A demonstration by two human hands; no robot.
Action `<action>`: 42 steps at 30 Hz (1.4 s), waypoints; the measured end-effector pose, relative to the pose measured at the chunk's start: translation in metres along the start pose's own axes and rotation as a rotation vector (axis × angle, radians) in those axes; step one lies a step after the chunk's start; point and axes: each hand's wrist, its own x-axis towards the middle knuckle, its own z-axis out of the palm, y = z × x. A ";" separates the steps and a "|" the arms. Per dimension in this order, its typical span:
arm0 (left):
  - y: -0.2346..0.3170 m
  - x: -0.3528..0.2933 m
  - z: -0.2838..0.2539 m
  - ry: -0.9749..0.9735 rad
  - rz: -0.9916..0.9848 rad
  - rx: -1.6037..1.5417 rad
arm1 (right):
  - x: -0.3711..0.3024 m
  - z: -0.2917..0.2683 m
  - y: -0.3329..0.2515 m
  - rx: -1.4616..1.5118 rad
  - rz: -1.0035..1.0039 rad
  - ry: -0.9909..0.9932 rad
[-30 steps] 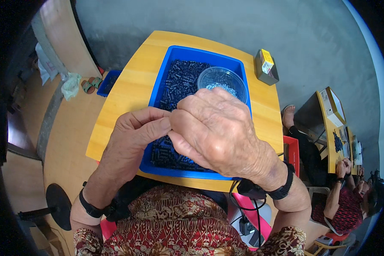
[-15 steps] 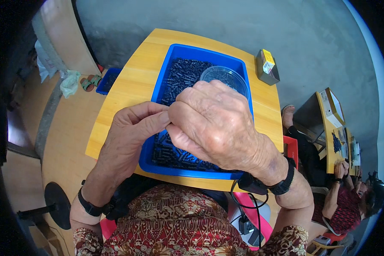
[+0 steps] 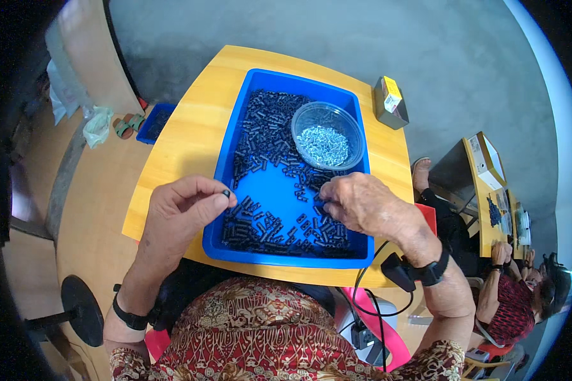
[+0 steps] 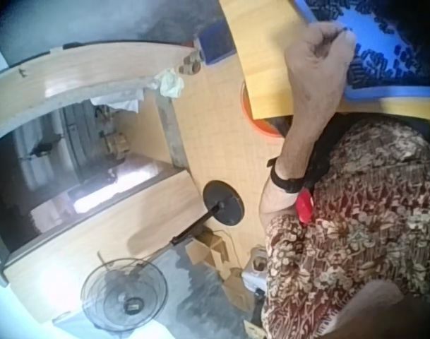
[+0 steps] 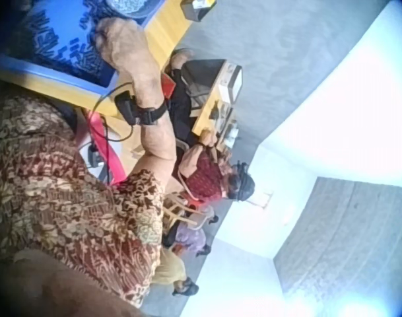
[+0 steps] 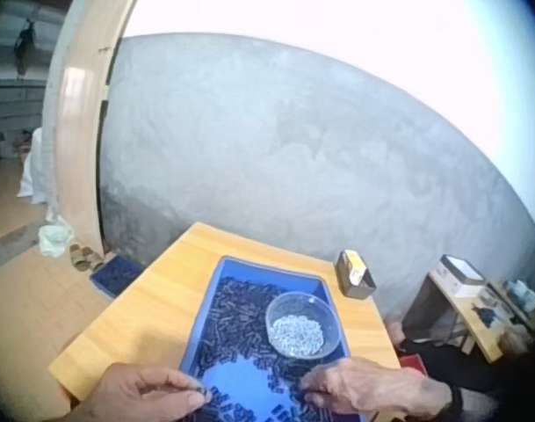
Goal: Assembling small plastic components by inserting blue/white pegs into black cylinders.
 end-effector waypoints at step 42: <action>-0.007 -0.005 -0.017 0.025 -0.034 -0.025 | 0.023 0.017 0.015 0.210 -0.027 0.174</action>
